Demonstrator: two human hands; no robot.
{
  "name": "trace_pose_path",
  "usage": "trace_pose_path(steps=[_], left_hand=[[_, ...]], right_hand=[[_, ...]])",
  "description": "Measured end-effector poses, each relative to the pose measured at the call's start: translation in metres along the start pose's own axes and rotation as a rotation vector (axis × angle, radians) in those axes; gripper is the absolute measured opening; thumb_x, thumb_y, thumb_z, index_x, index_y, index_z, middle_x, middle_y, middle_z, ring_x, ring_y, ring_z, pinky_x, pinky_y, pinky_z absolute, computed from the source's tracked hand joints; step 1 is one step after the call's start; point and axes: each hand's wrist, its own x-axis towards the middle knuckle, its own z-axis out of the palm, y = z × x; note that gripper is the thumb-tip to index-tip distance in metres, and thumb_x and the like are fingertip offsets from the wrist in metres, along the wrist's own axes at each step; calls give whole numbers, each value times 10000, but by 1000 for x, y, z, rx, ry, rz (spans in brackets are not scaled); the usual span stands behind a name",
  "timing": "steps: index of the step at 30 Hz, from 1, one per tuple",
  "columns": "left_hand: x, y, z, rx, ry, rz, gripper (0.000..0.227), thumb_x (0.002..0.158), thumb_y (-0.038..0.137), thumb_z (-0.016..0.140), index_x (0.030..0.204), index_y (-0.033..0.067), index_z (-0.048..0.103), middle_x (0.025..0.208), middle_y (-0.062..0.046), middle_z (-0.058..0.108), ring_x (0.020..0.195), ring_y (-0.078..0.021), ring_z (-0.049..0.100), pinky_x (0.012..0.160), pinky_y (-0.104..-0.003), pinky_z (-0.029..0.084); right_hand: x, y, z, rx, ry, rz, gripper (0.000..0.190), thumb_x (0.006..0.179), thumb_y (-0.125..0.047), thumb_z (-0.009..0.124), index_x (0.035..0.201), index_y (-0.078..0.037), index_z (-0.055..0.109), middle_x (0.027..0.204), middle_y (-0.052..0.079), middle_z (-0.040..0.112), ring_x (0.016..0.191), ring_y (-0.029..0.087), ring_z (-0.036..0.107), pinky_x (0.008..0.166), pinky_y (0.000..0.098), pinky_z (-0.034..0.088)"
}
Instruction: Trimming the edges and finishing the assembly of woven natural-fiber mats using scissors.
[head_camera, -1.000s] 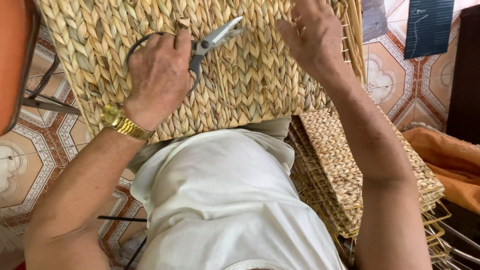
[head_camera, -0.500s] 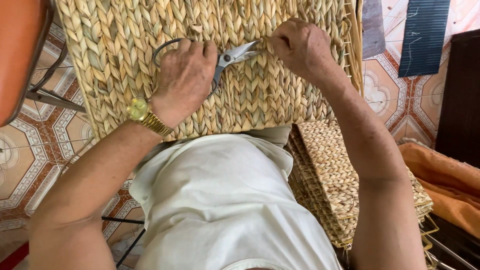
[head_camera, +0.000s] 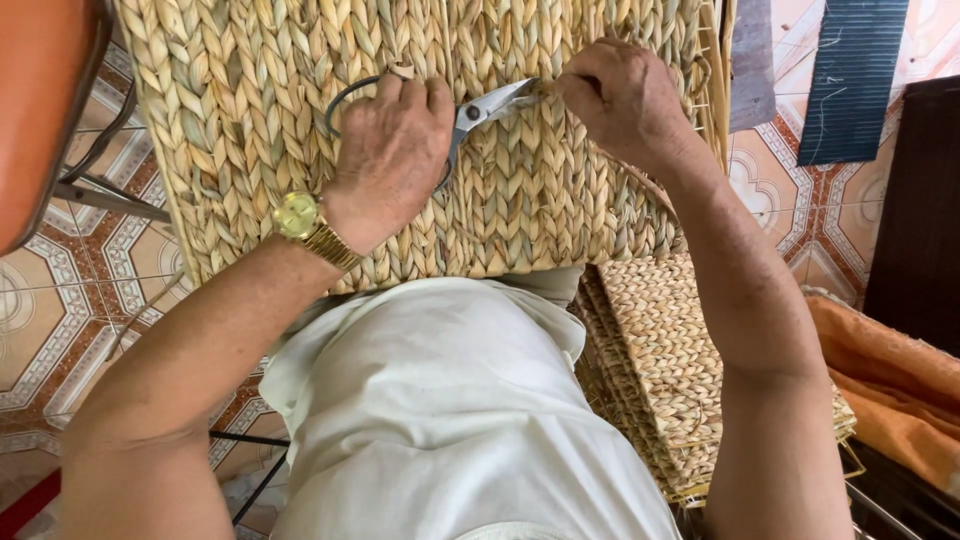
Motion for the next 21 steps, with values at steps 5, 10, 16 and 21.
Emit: trace_pose_path(steps=[5,10,16,21], left_hand=[[15,10,15,99,33,27,270,925,119,679,1127,-60,684,782,-131,689,662,-148,607,430,-242,479],[10,1,0,31,-91,26,195,978,82,655,1086,-77,688,692,-107,657,515,-112,565,378,-252,458],[-9,-26,-39,-240,-67,-96,208,915,71,675,1079,-57,671,680,-91,598,569,-174,520,430,-328,440],[-15,-56,-36,-101,-62,-188,374,871,52,691,1210,-98,648,739,-133,628,656,-204,543,501,-334,463]], right_hand=[[2,-9,-5,-26,71,-105,218,1106,-127,629,909,-62,694,806,83,687,670,155,636,542,311,539],[10,32,-1,118,159,-155,212,1132,-54,565,946,-55,667,854,102,697,704,146,653,545,278,543],[62,18,-17,-56,376,-21,94,1117,-31,612,1136,14,693,999,149,696,736,175,680,546,277,583],[117,0,11,-287,206,-290,399,973,0,612,1367,58,636,1216,163,659,966,193,668,679,231,620]])
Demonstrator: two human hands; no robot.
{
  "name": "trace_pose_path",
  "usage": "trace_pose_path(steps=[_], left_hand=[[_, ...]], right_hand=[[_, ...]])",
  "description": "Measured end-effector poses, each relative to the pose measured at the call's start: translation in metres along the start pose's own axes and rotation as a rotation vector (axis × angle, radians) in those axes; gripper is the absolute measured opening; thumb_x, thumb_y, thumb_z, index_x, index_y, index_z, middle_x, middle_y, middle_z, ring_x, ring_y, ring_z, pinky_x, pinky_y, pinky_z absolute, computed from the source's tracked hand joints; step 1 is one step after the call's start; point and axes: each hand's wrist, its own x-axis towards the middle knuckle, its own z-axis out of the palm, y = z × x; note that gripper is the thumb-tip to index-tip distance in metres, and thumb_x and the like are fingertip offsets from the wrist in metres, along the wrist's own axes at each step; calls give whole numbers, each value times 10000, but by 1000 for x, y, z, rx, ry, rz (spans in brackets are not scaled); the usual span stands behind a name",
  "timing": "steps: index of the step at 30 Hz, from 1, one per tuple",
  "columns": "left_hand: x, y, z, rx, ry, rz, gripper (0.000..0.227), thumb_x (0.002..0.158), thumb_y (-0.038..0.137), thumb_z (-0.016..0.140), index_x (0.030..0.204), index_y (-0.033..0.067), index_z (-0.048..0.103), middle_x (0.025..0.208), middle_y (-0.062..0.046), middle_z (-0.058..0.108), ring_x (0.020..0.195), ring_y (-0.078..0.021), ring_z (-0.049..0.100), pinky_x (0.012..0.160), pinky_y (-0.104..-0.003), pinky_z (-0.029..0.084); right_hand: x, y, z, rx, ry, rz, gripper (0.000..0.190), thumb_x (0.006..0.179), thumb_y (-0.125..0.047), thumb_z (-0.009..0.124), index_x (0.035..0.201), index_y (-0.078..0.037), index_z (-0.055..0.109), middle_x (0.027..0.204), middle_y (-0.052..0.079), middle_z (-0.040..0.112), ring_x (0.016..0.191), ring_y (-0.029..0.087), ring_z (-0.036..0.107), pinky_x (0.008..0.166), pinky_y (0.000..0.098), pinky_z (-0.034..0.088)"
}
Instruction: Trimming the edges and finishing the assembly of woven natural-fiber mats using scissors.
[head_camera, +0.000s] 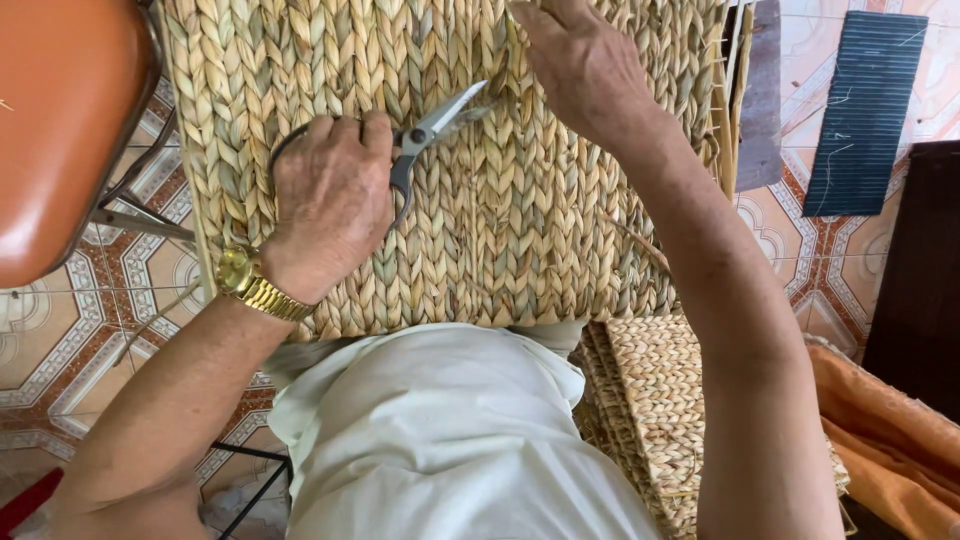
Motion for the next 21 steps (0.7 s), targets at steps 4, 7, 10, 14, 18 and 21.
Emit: trace_pose_path(steps=[4,7,10,14,18,21], left_hand=[[4,-5,0,64,17,-17,334,882,38,685,1194,-78,662,772,-144,648,693,-195,552,523,-322,466],[11,-2,2,52,-21,-25,282,883,32,682,1146,-66,676,771,-137,651,705,-193,553,517,-327,473],[21,5,9,20,-36,-17,263,884,47,685,1118,-70,682,740,-122,641,689,-193,548,493,-330,477],[37,12,23,41,-8,-4,261,910,82,685,1119,-75,686,742,-126,653,701,-203,563,479,-310,483],[52,14,38,107,11,20,307,909,77,689,1174,-77,693,776,-135,684,702,-197,588,449,-275,483],[55,17,44,193,9,38,301,901,89,704,1162,-62,705,757,-113,686,701,-189,598,400,-257,470]], right_hand=[[19,-6,-3,-17,-284,78,277,1037,-25,613,1274,-105,732,1120,157,637,812,171,641,558,272,590],[20,4,1,20,-460,229,184,1099,-180,622,978,-70,707,1105,81,629,806,168,605,640,326,572],[14,14,11,18,-544,266,181,1097,-218,621,988,-76,651,1069,99,616,770,182,585,636,354,555],[11,19,9,-59,-439,68,150,1076,-191,609,1009,-63,649,1056,111,611,820,188,606,693,363,573],[12,12,-5,-183,-376,-81,202,1060,-248,603,993,-68,664,964,95,605,929,221,646,790,382,603],[9,16,1,-252,-468,-84,116,1094,-91,583,1048,-45,680,970,100,615,960,207,658,806,362,614]])
